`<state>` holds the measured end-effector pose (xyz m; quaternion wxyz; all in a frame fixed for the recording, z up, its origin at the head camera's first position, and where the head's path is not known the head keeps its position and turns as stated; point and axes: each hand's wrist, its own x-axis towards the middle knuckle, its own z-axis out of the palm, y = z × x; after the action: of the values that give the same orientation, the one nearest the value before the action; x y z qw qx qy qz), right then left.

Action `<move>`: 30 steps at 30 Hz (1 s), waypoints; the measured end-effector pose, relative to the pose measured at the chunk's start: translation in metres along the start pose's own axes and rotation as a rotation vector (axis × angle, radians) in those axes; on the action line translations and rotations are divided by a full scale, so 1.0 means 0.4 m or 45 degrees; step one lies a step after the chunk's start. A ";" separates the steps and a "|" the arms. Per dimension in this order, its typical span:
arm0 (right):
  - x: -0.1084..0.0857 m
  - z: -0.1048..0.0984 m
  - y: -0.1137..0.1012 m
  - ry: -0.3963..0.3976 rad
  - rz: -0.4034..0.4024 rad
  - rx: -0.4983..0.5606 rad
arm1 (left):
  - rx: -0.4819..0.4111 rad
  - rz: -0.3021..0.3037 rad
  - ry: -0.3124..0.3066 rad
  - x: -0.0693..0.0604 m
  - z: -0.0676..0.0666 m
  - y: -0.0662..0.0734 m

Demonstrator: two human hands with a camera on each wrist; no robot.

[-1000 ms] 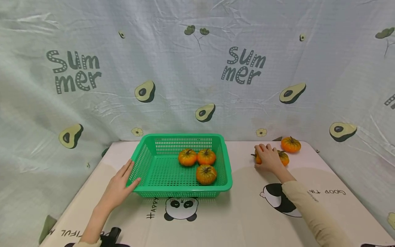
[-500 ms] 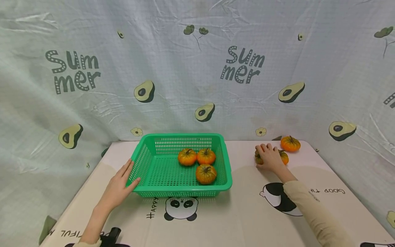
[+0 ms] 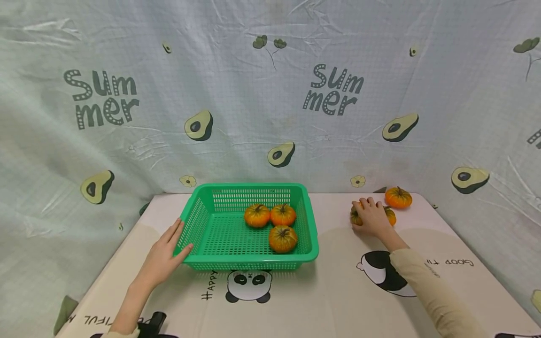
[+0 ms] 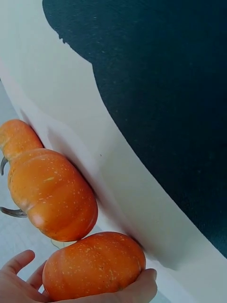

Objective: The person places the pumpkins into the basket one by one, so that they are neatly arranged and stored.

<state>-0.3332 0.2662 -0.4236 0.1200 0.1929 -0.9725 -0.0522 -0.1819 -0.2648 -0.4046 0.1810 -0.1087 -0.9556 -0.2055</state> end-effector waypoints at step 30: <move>0.001 -0.050 -0.075 0.245 -0.164 0.160 | -0.016 0.010 0.028 -0.001 0.002 0.003</move>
<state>-0.3174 0.2372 -0.4086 0.1969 0.2661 -0.9434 0.0199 -0.1814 -0.2636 -0.4051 0.1916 -0.1113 -0.9518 -0.2120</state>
